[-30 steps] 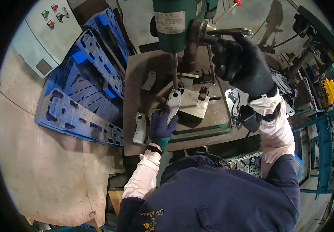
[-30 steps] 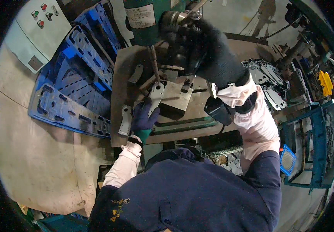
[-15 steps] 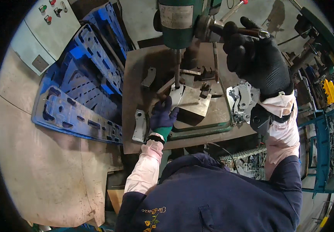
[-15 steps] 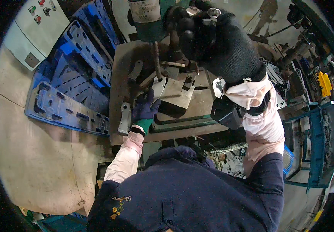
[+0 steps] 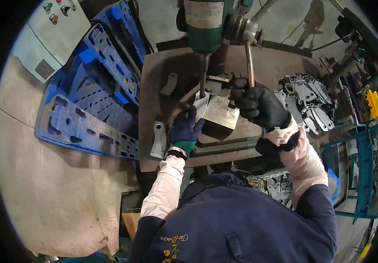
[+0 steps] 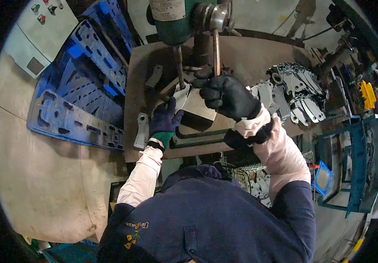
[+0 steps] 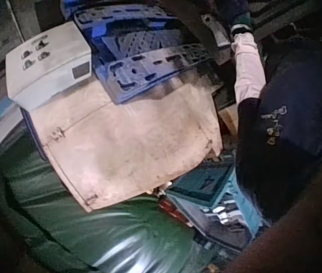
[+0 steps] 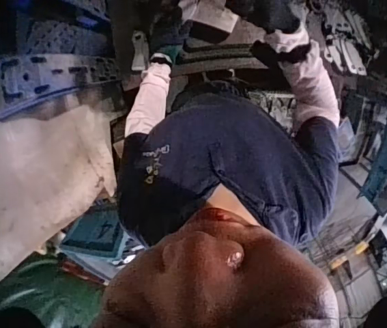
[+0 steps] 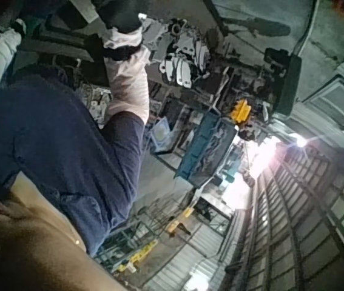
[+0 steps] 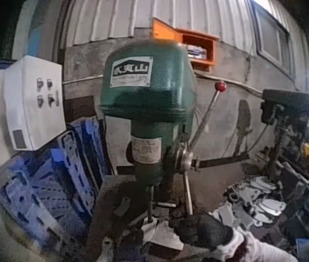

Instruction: Operating a drill press to bore holes into metal plates for fabrication.

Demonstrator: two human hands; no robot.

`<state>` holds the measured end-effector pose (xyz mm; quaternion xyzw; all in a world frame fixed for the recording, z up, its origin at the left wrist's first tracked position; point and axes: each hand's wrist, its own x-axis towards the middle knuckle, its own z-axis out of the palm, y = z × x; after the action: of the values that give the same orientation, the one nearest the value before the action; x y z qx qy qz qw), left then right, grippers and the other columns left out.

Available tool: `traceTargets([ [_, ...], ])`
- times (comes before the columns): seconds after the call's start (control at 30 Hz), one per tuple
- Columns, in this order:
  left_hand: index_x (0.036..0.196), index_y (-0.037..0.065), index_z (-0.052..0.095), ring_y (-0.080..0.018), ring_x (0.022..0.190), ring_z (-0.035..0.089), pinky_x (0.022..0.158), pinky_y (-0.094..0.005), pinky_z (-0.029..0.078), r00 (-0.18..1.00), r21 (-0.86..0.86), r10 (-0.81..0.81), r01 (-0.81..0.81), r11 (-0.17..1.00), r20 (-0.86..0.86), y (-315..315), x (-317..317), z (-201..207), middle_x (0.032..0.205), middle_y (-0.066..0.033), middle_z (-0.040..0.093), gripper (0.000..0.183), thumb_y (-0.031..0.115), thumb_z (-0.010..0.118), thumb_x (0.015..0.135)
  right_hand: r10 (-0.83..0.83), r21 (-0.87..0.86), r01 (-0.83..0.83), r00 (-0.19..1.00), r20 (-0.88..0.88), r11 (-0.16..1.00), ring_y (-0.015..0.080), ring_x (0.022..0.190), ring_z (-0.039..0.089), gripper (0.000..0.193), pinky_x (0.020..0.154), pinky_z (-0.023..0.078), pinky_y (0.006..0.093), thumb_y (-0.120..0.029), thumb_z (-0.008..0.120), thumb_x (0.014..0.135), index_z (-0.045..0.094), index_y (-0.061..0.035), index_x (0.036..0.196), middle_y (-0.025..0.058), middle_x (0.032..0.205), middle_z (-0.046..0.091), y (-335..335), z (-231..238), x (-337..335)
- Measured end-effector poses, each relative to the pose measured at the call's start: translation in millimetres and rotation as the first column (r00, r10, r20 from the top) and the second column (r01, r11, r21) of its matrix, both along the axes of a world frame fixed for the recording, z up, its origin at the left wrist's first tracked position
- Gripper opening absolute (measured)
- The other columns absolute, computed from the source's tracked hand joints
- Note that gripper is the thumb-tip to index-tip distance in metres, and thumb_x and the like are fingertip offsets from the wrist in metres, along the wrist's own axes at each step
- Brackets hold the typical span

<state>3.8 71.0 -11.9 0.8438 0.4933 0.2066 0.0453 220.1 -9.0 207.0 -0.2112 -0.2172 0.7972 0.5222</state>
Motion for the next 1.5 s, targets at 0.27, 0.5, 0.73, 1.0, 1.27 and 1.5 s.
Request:
traceTargets([
  [0.27, 0.141, 0.022, 0.037, -0.0380, 0.112, 0.052, 0.089, -0.0467, 0.047, 0.999, -0.065, -0.036, 0.037, 0.997, 0.020, -1.7, -1.9, 8.7, 0.128, -0.0197, 0.050, 0.066, 0.052, 0.054, 0.085, -0.384, 0.129, 0.370, 0.787, 0.482, 0.920, 0.0081, 0.043, 0.037, 0.022, 0.038, 0.027, 0.0234, -0.012, 0.054, 0.084, 0.059, 0.0025, 0.100, 0.0026, 0.067, 0.053, 10.0, -32.7, -10.5],
  [0.5, 0.139, 0.022, 0.040, -0.0380, 0.109, 0.053, 0.085, -0.0475, 0.048, 1.000, -0.060, -0.020, 0.021, 0.998, 0.020, -1.1, -0.5, 10.7, 0.126, -0.0187, 0.051, 0.065, 0.051, 0.056, 0.084, -0.838, 0.842, 0.065, -0.079, 0.540, 0.536, 0.0076, 0.044, 0.042, 0.036, 0.040, 0.029, 0.0229, -0.033, 0.052, 0.092, 0.066, -0.0005, 0.085, 0.0000, 0.057, 0.051, 21.2, -48.0, -18.3],
  [0.73, 0.137, 0.024, 0.042, -0.0386, 0.106, 0.055, 0.080, -0.0482, 0.050, 1.000, 0.002, -0.017, 0.016, 1.000, 0.026, -0.6, 0.5, 6.7, 0.123, -0.0184, 0.054, 0.061, 0.049, 0.057, 0.083, -0.729, 0.586, 0.460, 0.243, 0.640, 0.667, 0.0085, 0.043, 0.043, 0.043, 0.040, 0.032, 0.0247, -0.040, 0.054, 0.092, 0.065, -0.0005, 0.077, 0.0016, 0.054, 0.051, 40.4, -81.2, -6.8],
  [1.0, 0.138, 0.027, 0.039, -0.0379, 0.108, 0.055, 0.077, -0.0501, 0.050, 1.000, -0.006, 0.009, -0.009, 1.000, 0.007, -3.6, -0.8, 10.4, 0.123, -0.0181, 0.054, 0.062, 0.052, 0.055, 0.084, -0.728, 0.536, 0.534, 0.253, 0.637, 0.654, 0.0079, 0.050, 0.048, 0.032, 0.046, 0.037, 0.0248, -0.029, 0.059, 0.089, 0.065, 0.0011, 0.081, 0.0040, 0.062, 0.059, 52.8, -97.6, 3.3],
  [1.27, 0.141, 0.027, 0.036, -0.0406, 0.110, 0.053, 0.088, -0.0500, 0.046, 1.000, -0.089, -0.004, 0.004, 0.996, -0.003, -1.7, -2.3, 12.4, 0.122, -0.0207, 0.055, 0.066, 0.053, 0.057, 0.083, -0.818, 0.599, 0.584, 0.223, 0.531, 0.548, 0.0070, 0.054, 0.051, 0.026, 0.049, 0.039, 0.0233, -0.026, 0.056, 0.092, 0.065, -0.0024, 0.086, 0.0030, 0.069, 0.064, 68.2, -115.9, 13.7],
  [1.5, 0.137, 0.028, 0.041, -0.0334, 0.110, 0.056, 0.079, -0.0475, 0.051, 0.997, 0.050, 0.029, -0.026, 0.998, -0.068, 0.2, -3.3, 3.7, 0.130, -0.0117, 0.053, 0.062, 0.053, 0.055, 0.082, -0.803, 0.540, 0.647, 0.199, 0.562, 0.538, 0.0058, 0.054, 0.048, 0.025, 0.050, 0.038, 0.0239, -0.023, 0.055, 0.094, 0.064, -0.0017, 0.087, -0.0015, 0.064, 0.056, 93.3, -130.9, 30.9],
])
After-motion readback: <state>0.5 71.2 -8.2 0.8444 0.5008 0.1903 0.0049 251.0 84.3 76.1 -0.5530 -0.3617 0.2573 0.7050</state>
